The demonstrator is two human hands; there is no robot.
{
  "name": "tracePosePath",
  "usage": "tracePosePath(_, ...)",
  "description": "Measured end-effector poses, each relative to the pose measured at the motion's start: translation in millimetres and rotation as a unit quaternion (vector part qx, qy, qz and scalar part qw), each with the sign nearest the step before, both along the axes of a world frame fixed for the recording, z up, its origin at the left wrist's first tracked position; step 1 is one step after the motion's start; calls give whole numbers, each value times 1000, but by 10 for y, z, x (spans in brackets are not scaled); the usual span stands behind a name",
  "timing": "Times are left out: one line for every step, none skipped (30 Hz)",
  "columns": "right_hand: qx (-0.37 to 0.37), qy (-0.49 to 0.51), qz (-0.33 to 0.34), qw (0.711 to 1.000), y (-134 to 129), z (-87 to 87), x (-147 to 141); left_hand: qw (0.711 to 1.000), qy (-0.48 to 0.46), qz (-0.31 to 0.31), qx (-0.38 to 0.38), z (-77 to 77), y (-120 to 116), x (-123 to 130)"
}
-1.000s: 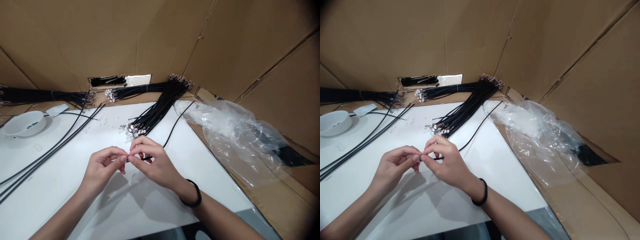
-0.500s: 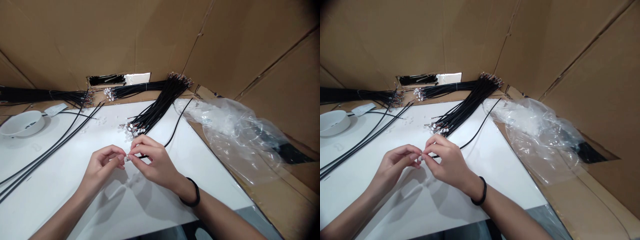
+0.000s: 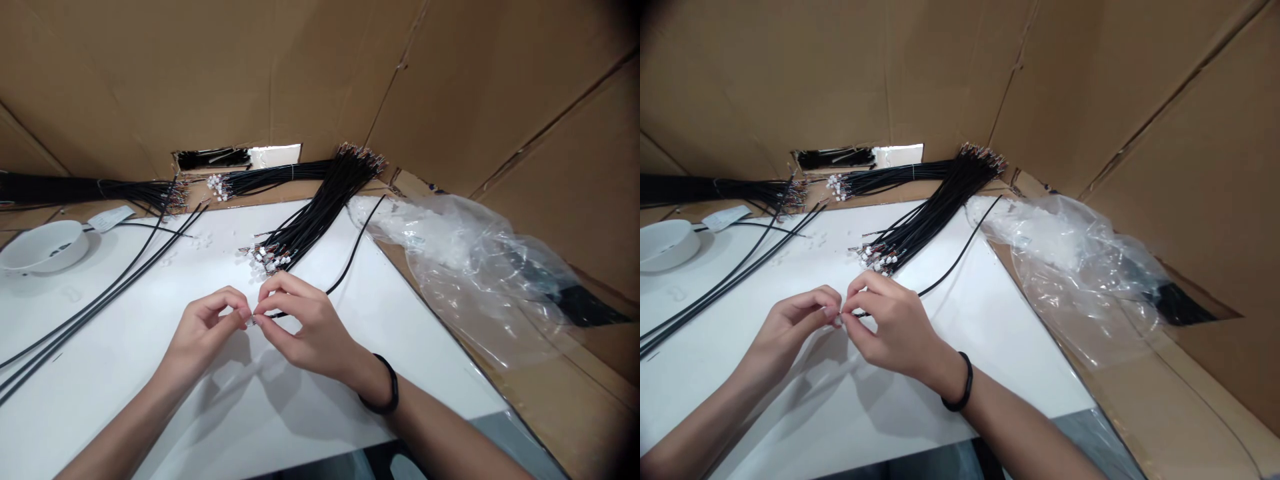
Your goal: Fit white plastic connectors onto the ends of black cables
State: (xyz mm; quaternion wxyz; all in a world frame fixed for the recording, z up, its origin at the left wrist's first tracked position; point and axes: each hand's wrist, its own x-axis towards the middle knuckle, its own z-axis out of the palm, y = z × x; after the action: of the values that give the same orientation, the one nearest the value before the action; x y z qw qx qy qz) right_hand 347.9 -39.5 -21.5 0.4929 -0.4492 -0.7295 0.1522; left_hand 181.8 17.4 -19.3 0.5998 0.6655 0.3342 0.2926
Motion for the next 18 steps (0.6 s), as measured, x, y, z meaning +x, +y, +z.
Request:
tracePosePath(0,1,4,1000,-2,4,2,1000,-5,-4,-6,-10,5,-6)
tracePosePath(0,3,8,1000,-4,6,4,1000,-9,-8,-10,-21,10,-13)
tracePosePath(0,7,11,1000,-7,9,6,1000,-13,-10,-10,-30,14,-21)
tracePosePath(-1,12,15,1000,-10,11,8,1000,-15,-10,-7,-36,17,-28)
tracePosePath(-2,17,18,1000,-12,12,10,1000,-16,-7,-2,-40,19,-34)
tracePosePath(-5,21,21,1000,-14,14,12,1000,-16,-4,4,-41,19,-40)
tracePosePath(-9,24,23,999,-16,16,14,1000,-16,-2,10,-38,17,-44)
tracePosePath(-11,25,23,999,-17,18,16,1000,-15,-1,16,-33,15,-47)
tracePosePath(-14,25,23,999,-18,20,17,1000,-14,-3,22,-26,12,-49)
tracePosePath(-16,25,22,999,-18,21,18,1000,-12,-5,27,-19,9,-49)
tracePosePath(-17,24,22,999,-18,22,18,999,-8,-8,31,-12,6,-49)
tracePosePath(-17,24,22,999,-17,23,18,999,-5,-10,33,-6,4,-48)
tracePosePath(-15,24,23,999,-15,23,18,999,-2,-11,34,-1,4,-48)
tracePosePath(-13,24,23,999,-14,24,17,999,-1,-12,36,2,4,-47)
tracePosePath(-10,23,24,999,-12,23,15,999,0,-13,38,4,5,-47)
tracePosePath(-7,22,24,999,-10,23,14,999,0,-14,41,5,6,-46)
tracePosePath(-5,22,23,1000,-8,22,12,999,1,-15,43,8,7,-46)
tracePosePath(-3,21,21,1000,-6,21,11,999,1,-15,46,11,7,-44)
